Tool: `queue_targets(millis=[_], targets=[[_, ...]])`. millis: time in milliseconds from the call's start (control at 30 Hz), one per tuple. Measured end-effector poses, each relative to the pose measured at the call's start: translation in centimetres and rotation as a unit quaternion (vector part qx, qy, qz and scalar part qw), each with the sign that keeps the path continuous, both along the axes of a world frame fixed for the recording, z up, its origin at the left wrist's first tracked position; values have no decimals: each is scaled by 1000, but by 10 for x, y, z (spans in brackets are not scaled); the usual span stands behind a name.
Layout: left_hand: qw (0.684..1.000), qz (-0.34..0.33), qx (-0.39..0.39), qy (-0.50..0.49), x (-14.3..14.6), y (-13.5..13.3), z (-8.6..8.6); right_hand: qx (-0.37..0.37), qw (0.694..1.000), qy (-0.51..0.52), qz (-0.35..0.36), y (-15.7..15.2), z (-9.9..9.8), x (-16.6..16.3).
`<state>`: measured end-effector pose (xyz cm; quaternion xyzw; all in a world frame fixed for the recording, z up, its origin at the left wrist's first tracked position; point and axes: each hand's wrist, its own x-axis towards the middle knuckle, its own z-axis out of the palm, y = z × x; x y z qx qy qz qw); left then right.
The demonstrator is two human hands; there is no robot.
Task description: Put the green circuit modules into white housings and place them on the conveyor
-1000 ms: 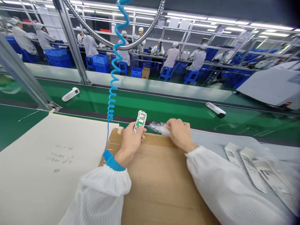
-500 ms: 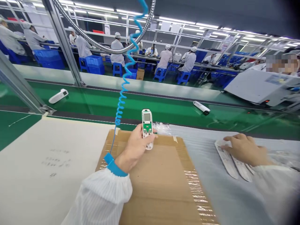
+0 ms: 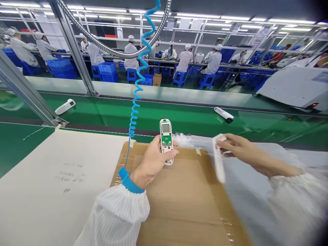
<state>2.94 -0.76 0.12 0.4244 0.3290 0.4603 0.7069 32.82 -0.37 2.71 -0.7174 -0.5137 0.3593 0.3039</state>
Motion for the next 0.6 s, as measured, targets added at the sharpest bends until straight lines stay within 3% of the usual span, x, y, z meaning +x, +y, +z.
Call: queue_targets(millis=[133,233,300,467,600], targets=[[995,45,13,90,-1,4,-3,35,985,167,22,4,-12,-67],[952,131,35,273,-3,7,-7,84,958,275,10,2,-28,-103],[928,166,34,332,-4,8,-9,111,942,318,8,0,-38,-118],[957,136,31,256,-3,7,-7,117,906,399,77,-10,-54,-123],[970,109,3,215,-1,4,-3,117,901,404,111,-13,-58,-114]])
